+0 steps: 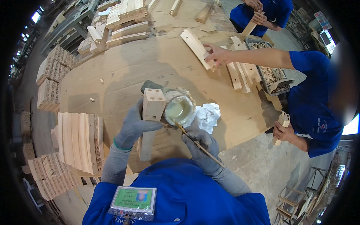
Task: The person applies glue into pre-drilled holes of small wooden blocks using a thin stick, then places the blocks into a wooden crate. The process is repeated for multiple blocks in a factory setting.
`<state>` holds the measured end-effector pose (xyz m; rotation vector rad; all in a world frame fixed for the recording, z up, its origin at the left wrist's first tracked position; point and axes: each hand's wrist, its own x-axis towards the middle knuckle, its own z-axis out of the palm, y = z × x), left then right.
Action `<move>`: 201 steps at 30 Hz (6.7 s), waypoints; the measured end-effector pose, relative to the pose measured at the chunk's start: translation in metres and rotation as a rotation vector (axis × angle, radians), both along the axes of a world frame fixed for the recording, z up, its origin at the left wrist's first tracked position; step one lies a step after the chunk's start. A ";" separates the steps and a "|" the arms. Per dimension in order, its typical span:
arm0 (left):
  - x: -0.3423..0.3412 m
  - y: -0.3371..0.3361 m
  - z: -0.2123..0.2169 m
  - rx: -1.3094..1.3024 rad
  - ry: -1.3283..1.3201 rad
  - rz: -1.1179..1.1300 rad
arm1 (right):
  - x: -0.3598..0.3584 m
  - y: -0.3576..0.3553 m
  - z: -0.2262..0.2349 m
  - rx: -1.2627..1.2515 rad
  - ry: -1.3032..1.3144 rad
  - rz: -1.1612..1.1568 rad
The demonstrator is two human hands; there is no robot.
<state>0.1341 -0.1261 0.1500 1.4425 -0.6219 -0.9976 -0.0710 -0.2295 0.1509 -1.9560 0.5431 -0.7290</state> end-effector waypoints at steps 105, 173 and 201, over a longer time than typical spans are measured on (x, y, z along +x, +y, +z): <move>-0.069 0.068 0.008 0.230 -0.326 -0.081 | 0.008 -0.069 0.074 0.687 -0.122 0.143; -0.077 0.070 0.002 0.144 -0.413 -0.016 | 0.033 -0.035 0.100 0.563 0.144 0.506; -0.079 0.079 0.013 0.283 -0.435 -0.100 | 0.039 -0.046 0.104 0.517 0.244 0.445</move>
